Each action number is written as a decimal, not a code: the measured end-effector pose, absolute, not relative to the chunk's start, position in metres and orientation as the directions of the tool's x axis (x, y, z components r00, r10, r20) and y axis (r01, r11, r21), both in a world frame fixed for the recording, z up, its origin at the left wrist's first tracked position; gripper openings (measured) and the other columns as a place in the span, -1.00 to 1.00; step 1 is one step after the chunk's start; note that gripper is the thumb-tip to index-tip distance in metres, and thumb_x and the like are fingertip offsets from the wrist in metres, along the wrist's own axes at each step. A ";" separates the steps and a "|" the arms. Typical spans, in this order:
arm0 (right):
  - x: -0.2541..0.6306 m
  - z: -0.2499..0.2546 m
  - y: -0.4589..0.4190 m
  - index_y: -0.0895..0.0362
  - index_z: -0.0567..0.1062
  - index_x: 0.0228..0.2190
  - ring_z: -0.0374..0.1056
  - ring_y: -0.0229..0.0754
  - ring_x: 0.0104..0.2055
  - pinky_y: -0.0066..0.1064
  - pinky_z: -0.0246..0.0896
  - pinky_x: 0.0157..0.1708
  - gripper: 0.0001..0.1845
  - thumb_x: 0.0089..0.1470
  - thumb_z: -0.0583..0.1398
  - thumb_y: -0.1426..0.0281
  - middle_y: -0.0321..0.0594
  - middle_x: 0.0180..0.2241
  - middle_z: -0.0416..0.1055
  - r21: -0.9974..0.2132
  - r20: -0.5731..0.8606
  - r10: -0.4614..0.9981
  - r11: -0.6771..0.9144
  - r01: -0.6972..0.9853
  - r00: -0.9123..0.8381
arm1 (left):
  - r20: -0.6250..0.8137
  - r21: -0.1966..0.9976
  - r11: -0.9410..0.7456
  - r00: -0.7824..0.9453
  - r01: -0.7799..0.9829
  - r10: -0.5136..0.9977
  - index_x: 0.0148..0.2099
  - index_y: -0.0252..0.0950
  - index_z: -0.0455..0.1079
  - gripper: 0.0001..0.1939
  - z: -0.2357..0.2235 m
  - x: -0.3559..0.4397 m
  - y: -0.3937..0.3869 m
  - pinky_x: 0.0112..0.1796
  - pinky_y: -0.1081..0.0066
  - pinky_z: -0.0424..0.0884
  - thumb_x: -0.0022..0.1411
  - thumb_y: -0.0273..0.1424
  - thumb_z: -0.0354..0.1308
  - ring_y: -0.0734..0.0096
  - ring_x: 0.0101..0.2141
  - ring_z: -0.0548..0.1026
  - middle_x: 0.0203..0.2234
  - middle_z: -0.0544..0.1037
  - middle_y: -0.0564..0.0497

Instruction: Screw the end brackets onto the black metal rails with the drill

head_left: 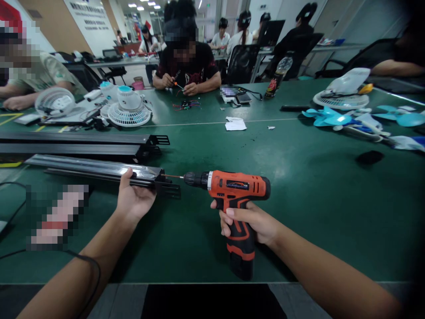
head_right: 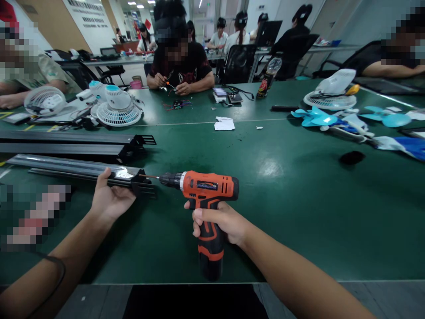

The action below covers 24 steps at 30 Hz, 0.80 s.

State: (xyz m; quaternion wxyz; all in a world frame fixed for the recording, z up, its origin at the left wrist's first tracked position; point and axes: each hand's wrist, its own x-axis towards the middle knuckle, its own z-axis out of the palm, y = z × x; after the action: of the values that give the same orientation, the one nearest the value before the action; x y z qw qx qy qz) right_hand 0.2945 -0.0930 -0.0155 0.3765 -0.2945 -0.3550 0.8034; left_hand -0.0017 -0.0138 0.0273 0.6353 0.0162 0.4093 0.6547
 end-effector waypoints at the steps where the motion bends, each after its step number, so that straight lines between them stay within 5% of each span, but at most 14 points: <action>1: 0.294 -0.015 -0.093 0.20 0.58 -0.05 0.51 -0.22 -0.46 -0.31 0.47 -0.31 -0.58 0.11 0.45 0.26 -0.39 -0.50 0.43 -0.788 -0.210 0.814 -0.469 -0.399 -0.542 | -0.502 0.557 0.146 -0.191 -0.818 0.844 -0.01 -0.32 0.45 -0.73 0.028 -0.001 -0.014 -0.31 0.31 0.64 0.48 -0.26 0.05 0.20 -0.30 0.69 -0.29 0.69 -0.08; 7: 0.293 -0.010 -0.093 0.19 0.60 -0.10 0.61 -0.10 -0.35 -0.31 0.47 -0.27 -0.58 0.01 0.47 0.32 -0.40 -0.53 0.42 -0.760 -0.235 0.810 -0.498 -0.418 -0.538 | -0.501 0.553 0.146 -0.187 -0.820 0.845 0.07 -0.26 0.45 -0.73 0.028 -0.002 -0.014 -0.34 0.30 0.65 0.48 -0.26 0.05 0.19 -0.31 0.70 -0.29 0.69 -0.06; 12: 0.291 -0.015 -0.094 0.20 0.59 -0.07 0.49 -0.23 -0.50 -0.35 0.47 -0.38 -0.59 0.04 0.45 0.33 -0.39 -0.53 0.44 -0.746 -0.220 0.813 -0.496 -0.444 -0.539 | -0.493 0.533 0.133 -0.180 -0.835 0.851 0.20 -0.11 0.42 -0.67 0.024 -0.005 -0.013 -0.37 0.24 0.68 0.44 -0.27 0.10 0.15 -0.29 0.70 -0.26 0.69 -0.05; 24: 0.287 -0.009 -0.093 0.21 0.61 -0.13 0.37 -0.31 -0.54 -0.38 0.44 -0.42 -0.60 0.03 0.49 0.29 -0.42 -0.53 0.38 -0.712 -0.203 0.816 -0.503 -0.490 -0.542 | -0.527 0.538 0.150 -0.192 -0.830 0.828 0.10 -0.18 0.45 -0.73 0.028 -0.002 -0.013 -0.38 0.29 0.66 0.48 -0.24 0.05 0.17 -0.34 0.70 -0.29 0.69 -0.06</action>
State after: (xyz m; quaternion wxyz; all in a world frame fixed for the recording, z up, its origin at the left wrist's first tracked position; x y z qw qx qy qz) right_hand 0.2868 -0.0935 -0.0090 0.3961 -0.2689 -0.3028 0.8241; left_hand -0.0016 -0.0134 0.0280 0.6356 -0.0008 0.4134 0.6520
